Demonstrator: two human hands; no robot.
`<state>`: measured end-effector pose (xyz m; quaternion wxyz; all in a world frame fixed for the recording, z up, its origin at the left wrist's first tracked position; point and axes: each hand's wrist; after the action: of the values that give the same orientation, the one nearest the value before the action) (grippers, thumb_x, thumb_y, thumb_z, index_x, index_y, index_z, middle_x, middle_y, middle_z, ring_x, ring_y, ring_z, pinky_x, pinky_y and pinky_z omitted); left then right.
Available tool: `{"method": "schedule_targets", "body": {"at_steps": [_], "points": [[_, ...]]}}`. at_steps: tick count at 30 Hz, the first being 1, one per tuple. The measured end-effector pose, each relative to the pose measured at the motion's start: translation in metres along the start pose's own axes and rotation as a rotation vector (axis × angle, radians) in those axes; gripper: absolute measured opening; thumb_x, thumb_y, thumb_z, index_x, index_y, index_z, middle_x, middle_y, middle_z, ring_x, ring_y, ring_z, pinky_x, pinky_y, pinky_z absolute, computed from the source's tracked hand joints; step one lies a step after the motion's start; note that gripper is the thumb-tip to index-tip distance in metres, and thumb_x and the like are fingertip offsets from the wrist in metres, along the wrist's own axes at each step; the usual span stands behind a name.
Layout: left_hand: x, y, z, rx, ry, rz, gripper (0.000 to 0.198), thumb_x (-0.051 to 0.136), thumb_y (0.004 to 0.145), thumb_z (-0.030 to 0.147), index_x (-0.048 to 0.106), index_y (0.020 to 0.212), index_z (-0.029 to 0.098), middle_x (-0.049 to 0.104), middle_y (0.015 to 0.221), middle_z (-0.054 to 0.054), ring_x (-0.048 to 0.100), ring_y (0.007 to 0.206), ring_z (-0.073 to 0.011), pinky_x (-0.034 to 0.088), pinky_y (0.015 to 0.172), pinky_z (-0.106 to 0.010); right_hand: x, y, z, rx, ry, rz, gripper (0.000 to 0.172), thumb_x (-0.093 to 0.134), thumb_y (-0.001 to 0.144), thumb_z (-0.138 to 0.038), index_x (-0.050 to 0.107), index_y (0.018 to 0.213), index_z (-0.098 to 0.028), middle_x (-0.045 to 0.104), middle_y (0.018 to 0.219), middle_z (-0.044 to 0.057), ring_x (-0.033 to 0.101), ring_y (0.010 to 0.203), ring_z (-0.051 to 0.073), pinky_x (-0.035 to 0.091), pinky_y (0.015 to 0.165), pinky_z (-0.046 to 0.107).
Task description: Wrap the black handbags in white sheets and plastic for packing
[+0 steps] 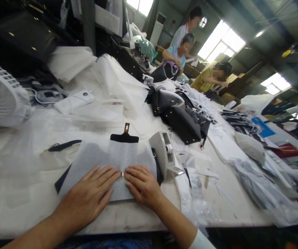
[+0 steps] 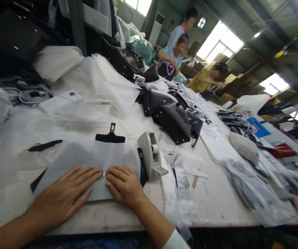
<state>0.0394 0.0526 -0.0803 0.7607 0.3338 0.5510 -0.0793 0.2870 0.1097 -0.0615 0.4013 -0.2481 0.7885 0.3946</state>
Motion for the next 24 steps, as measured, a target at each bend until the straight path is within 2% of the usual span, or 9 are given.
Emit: {"method": "schedule_targets", "body": {"at_steps": [4,6,8,11,14,19,24], "points": [[0.002,-0.001,0.000,-0.009,0.007,0.052,0.050,0.057,0.097,0.032,0.057,0.144,0.016,0.065,0.144,-0.009,0.061,0.130,-0.0253,0.028,0.124,-0.042,-0.005,0.006,-0.004,0.018,-0.086,-0.110,0.041,0.055,0.104,-0.026,0.056,0.145,-0.025,0.066,0.137,0.010,0.062,0.120,0.025,0.052,0.103,0.042],[0.004,-0.002,0.000,-0.013,0.006,0.058,0.048,0.057,0.098,0.032,0.058,0.143,0.015,0.065,0.143,-0.010,0.062,0.130,-0.0258,0.029,0.124,-0.042,-0.007,0.010,-0.005,0.012,-0.132,-0.152,0.041,0.055,0.103,-0.026,0.058,0.144,-0.030,0.067,0.136,0.008,0.063,0.117,0.025,0.054,0.100,0.042],[0.005,-0.003,-0.001,-0.014,0.002,0.037,0.048,0.057,0.098,0.032,0.057,0.143,0.016,0.064,0.144,-0.008,0.060,0.131,-0.0253,0.028,0.124,-0.042,-0.005,0.011,-0.006,0.005,-0.117,-0.123,0.036,0.055,0.104,-0.027,0.062,0.139,-0.028,0.070,0.130,0.007,0.065,0.115,0.024,0.055,0.099,0.040],[0.006,-0.005,-0.002,-0.011,-0.014,0.012,0.048,0.056,0.099,0.033,0.056,0.145,0.019,0.064,0.146,-0.006,0.059,0.134,-0.0243,0.026,0.126,-0.043,0.002,0.008,-0.006,-0.011,-0.040,-0.004,0.028,0.056,0.106,-0.027,0.066,0.131,-0.021,0.075,0.121,0.007,0.068,0.113,0.022,0.055,0.100,0.038],[0.006,-0.005,-0.002,-0.008,-0.036,0.031,0.046,0.057,0.099,0.033,0.057,0.144,0.020,0.064,0.145,-0.006,0.059,0.134,-0.0240,0.028,0.125,-0.043,0.010,0.004,-0.004,-0.009,0.016,0.083,0.023,0.060,0.104,-0.025,0.069,0.124,-0.018,0.077,0.118,0.007,0.069,0.113,0.021,0.055,0.103,0.038],[0.005,-0.004,-0.002,-0.021,-0.010,0.048,0.052,0.058,0.099,0.035,0.053,0.148,0.020,0.063,0.146,-0.006,0.060,0.132,-0.0236,0.030,0.123,-0.042,0.008,0.003,-0.004,-0.001,0.041,0.050,0.021,0.060,0.103,-0.025,0.070,0.121,-0.019,0.076,0.119,0.009,0.068,0.114,0.023,0.057,0.101,0.040],[0.004,-0.006,-0.004,0.037,0.013,-0.016,0.059,0.055,0.097,0.026,0.043,0.155,0.034,0.060,0.150,0.000,0.057,0.135,-0.0252,0.038,0.117,-0.046,0.005,0.002,-0.005,0.002,0.074,0.077,0.027,0.057,0.103,-0.019,0.066,0.128,-0.017,0.074,0.120,0.011,0.066,0.117,0.024,0.055,0.105,0.043]]}}
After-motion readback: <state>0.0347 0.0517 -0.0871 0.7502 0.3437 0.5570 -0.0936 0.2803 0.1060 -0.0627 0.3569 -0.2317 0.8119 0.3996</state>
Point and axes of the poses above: each hand's wrist, its own y-axis towards the middle knuckle, its own x-axis out of the palm, z = x × y
